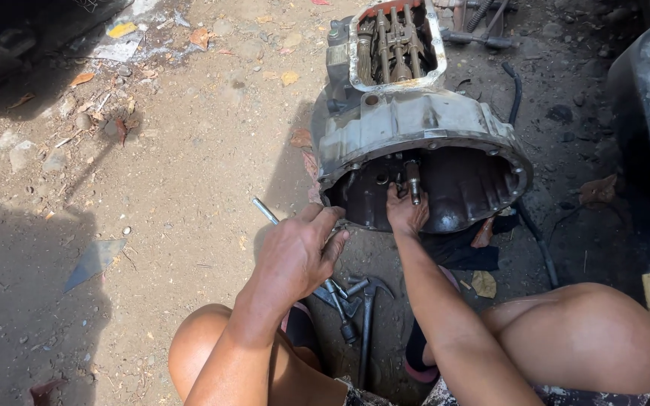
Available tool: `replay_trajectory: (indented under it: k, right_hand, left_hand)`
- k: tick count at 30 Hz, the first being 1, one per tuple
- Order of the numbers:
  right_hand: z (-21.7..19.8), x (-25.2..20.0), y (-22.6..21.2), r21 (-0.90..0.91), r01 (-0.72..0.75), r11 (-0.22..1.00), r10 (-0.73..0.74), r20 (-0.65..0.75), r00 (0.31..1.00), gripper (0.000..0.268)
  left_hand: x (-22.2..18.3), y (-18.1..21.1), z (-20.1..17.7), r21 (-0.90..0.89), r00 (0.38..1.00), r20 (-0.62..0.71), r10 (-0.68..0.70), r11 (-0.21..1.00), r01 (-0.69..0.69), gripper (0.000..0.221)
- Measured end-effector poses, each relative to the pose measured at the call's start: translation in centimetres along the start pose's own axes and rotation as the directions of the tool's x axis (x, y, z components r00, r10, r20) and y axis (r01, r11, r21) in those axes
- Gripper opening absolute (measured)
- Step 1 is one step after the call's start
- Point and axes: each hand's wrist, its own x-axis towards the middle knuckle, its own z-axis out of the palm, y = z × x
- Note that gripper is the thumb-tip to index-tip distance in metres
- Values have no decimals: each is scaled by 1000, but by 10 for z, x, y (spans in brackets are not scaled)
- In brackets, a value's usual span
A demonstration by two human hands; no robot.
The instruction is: Repairing a vehicle transmission by loosening bolts inside the housing with a socket wrench
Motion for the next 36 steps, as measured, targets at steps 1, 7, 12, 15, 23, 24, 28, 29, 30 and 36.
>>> replay_trajectory:
  k: [1, 7, 12, 15, 23, 24, 28, 29, 30, 36]
  right_hand:
    - [3, -2, 10, -4, -4, 1000, 4, -3, 1000, 32]
    - [6, 2, 54, -171, -57, 984, 67, 54, 996, 50]
    - [-17, 47, 39, 330, -92, 939, 168, -207, 964, 22]
    - [-52, 79, -14, 615, -77, 785, 196, -127, 972, 21]
    - [-20, 144, -11, 808, -418, 415, 273, 328, 904, 18]
    - [-9, 148, -4, 797, -457, 395, 277, 371, 886, 20]
    - [23, 169, 19, 787, -469, 401, 279, 382, 881, 21]
    - [27, 173, 23, 778, -493, 390, 260, 420, 869, 22]
    - [31, 177, 27, 768, -517, 379, 240, 458, 856, 24]
    - [-9, 162, 1, 639, -589, 494, 303, 509, 806, 70]
  left_hand:
    - [-2, 0, -1, -3, 1000, 4, 4, 1000, -4, 32]
    - [-8, 2, -3, -26, 1000, -8, 23, 999, -23, 32]
    - [-12, 1, 0, -21, 999, -14, 48, 999, -48, 32]
    - [-10, -1, 15, 5, 997, 0, 82, 997, -82, 31]
    - [-11, 33, 43, -13, 940, -37, 339, 941, -339, 12]
    - [-14, 35, 48, -50, 933, -15, 359, 932, -359, 12]
    - [-13, 30, 66, -3, 930, 20, 368, 930, -368, 11]
    - [-12, 30, 66, -12, 933, 24, 359, 933, -359, 11]
    - [-12, 30, 67, -22, 937, 28, 349, 937, -349, 12]
    - [-7, 34, 68, 1, 940, 94, 328, 944, -330, 13]
